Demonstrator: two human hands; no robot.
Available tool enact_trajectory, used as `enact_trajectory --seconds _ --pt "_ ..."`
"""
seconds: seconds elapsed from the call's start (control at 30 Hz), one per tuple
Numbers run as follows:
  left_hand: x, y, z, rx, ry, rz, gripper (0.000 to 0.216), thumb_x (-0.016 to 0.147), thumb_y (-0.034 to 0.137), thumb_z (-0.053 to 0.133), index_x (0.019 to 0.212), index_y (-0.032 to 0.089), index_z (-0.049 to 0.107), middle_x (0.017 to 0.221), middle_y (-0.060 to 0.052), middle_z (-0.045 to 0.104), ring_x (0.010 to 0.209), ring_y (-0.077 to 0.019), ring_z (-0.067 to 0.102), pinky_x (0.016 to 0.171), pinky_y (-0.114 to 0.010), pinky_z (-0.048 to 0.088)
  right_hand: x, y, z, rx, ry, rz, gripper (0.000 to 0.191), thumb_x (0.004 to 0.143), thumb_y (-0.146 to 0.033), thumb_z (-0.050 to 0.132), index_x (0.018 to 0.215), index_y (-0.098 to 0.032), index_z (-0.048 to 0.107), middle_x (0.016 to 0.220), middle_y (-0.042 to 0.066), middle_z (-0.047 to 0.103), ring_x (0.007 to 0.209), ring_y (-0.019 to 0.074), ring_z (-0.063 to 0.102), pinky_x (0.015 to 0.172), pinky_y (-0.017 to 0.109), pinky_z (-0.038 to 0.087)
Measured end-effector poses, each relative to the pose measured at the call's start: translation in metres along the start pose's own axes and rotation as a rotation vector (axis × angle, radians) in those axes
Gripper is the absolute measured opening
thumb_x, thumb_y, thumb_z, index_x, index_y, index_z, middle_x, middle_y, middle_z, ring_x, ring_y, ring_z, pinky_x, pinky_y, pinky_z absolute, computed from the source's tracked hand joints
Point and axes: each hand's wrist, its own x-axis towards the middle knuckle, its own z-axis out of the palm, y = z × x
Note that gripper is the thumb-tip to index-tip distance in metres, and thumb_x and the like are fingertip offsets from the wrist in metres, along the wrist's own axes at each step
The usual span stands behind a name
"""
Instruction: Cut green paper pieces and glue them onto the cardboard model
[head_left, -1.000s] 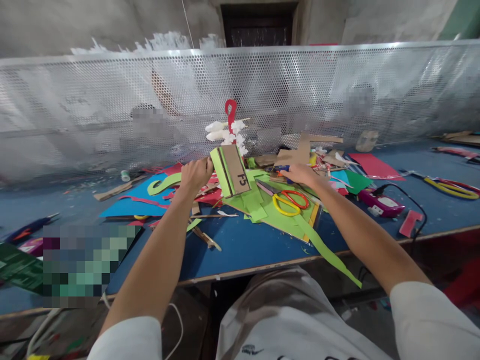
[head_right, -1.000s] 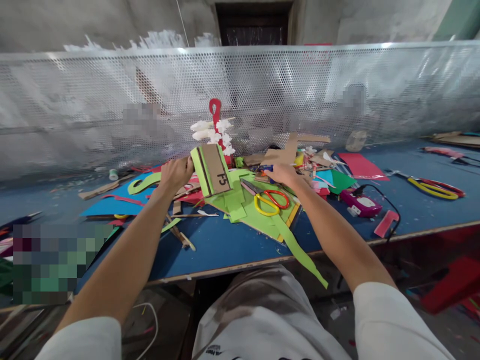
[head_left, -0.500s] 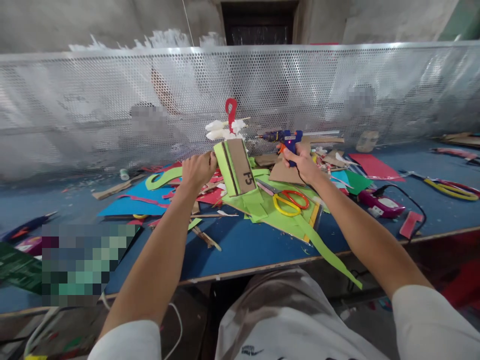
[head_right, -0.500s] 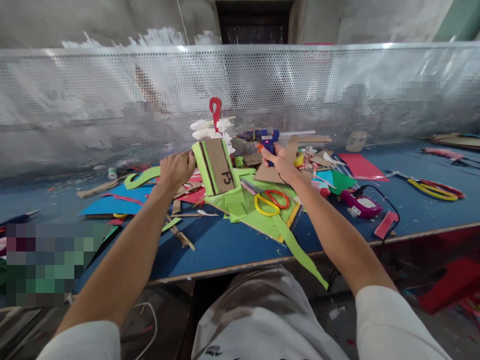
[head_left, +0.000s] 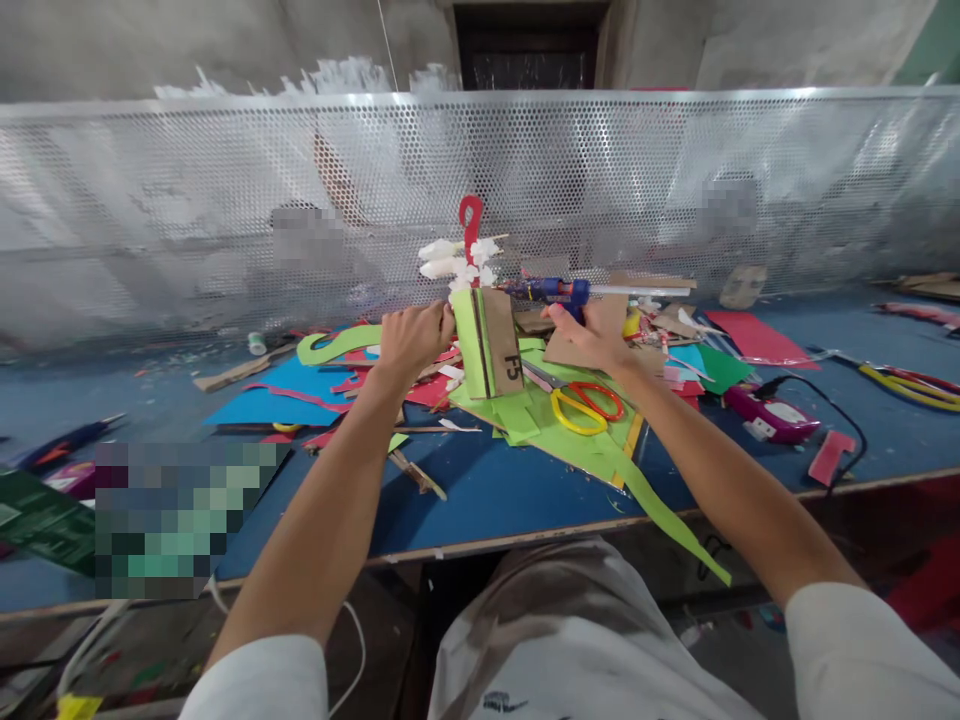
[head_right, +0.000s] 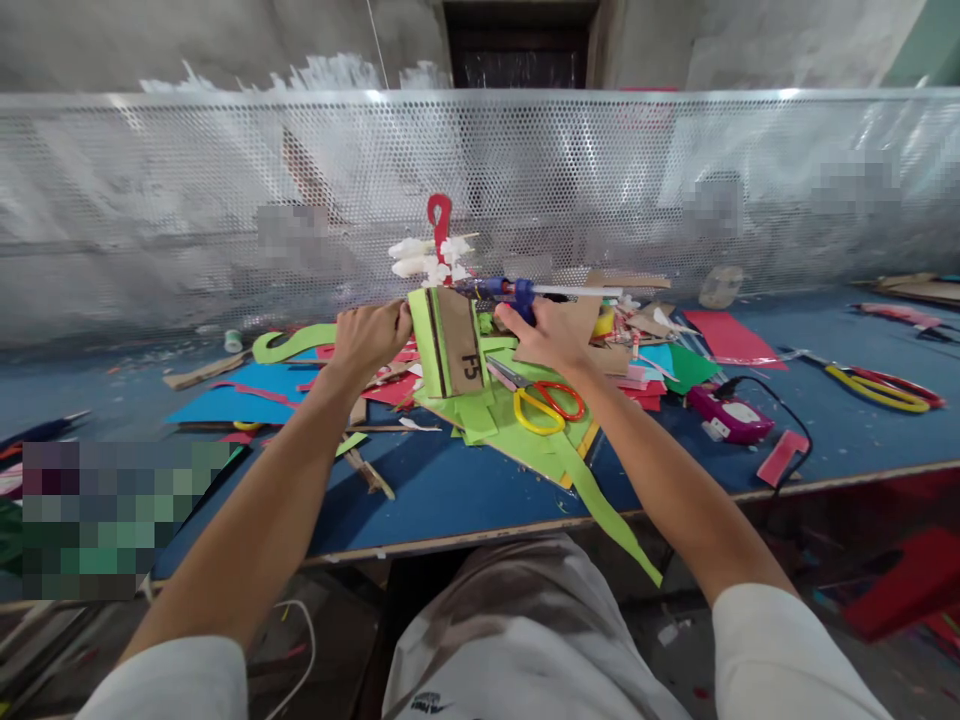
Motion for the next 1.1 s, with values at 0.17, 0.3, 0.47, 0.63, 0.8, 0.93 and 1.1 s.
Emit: enact_trajectory --seconds 0.17,0.3,0.47,0.63,0.8,0.93,1.1 --pt "0.000 0.003 0.000 0.007 0.021 0.029 0.060 0.108 0.045 0.022 0.112 0.018 0.075 0.107 -0.019 0.079 0.098 -0.0354 0.074 0.081 -0.040 0.043 -0.003 -0.007 0.006 -0.187 0.176 -0.037 0.060 0.100 -0.079 0.040 0.082 -0.025 0.060 0.071 0.006 0.056 0.074 0.0258 0.058 0.071 0.039 0.045" --pt "0.000 0.003 0.000 0.006 0.024 0.036 0.060 0.108 0.046 0.022 0.112 0.019 0.075 0.107 -0.019 0.079 0.098 -0.0345 0.074 0.080 -0.039 0.042 -0.001 -0.006 0.006 -0.247 0.196 -0.068 0.060 0.101 -0.078 0.038 0.078 -0.025 0.056 0.071 0.006 0.057 0.072 0.0256 0.057 0.073 0.039 0.044" --pt "0.000 0.004 -0.001 -0.016 0.011 0.056 0.059 0.108 0.046 0.023 0.113 0.018 0.075 0.110 -0.019 0.079 0.098 -0.0359 0.073 0.080 -0.040 0.042 -0.001 -0.008 0.007 -0.287 0.184 -0.062 0.061 0.101 -0.077 0.037 0.075 -0.025 0.055 0.074 0.008 0.061 0.076 0.0276 0.060 0.079 0.041 0.047" --pt "-0.001 0.005 -0.001 -0.005 0.014 0.057 0.059 0.108 0.045 0.023 0.115 0.018 0.075 0.109 -0.019 0.079 0.100 -0.0351 0.073 0.081 -0.040 0.043 -0.001 -0.009 0.008 -0.243 0.201 -0.050 0.055 0.101 -0.073 0.042 0.079 -0.025 0.056 0.078 0.007 0.062 0.083 0.0286 0.061 0.082 0.040 0.046" --pt "0.000 0.005 -0.001 0.005 0.015 0.047 0.059 0.108 0.045 0.023 0.113 0.018 0.075 0.108 -0.019 0.079 0.099 -0.0352 0.074 0.080 -0.040 0.043 -0.001 -0.009 0.008 -0.227 0.179 -0.062 0.054 0.103 -0.070 0.043 0.077 -0.024 0.053 0.075 0.006 0.060 0.077 0.0259 0.059 0.076 0.038 0.043" --pt "0.000 0.000 -0.001 0.009 0.012 0.001 0.060 0.108 0.045 0.022 0.114 0.017 0.076 0.104 -0.020 0.079 0.100 -0.0355 0.073 0.083 -0.040 0.044 -0.001 -0.010 0.005 -0.216 0.085 -0.090 0.055 0.104 -0.069 0.044 0.072 -0.024 0.048 0.068 0.004 0.056 0.067 0.0209 0.052 0.069 0.037 0.039" --pt "0.001 -0.008 0.000 0.002 -0.008 -0.060 0.062 0.107 0.047 0.021 0.117 0.018 0.075 0.103 -0.021 0.078 0.102 -0.0371 0.071 0.088 -0.042 0.044 -0.005 -0.011 0.001 -0.153 -0.030 -0.082 0.049 0.104 -0.066 0.049 0.079 -0.024 0.056 0.073 0.004 0.058 0.070 0.0227 0.055 0.068 0.038 0.044"
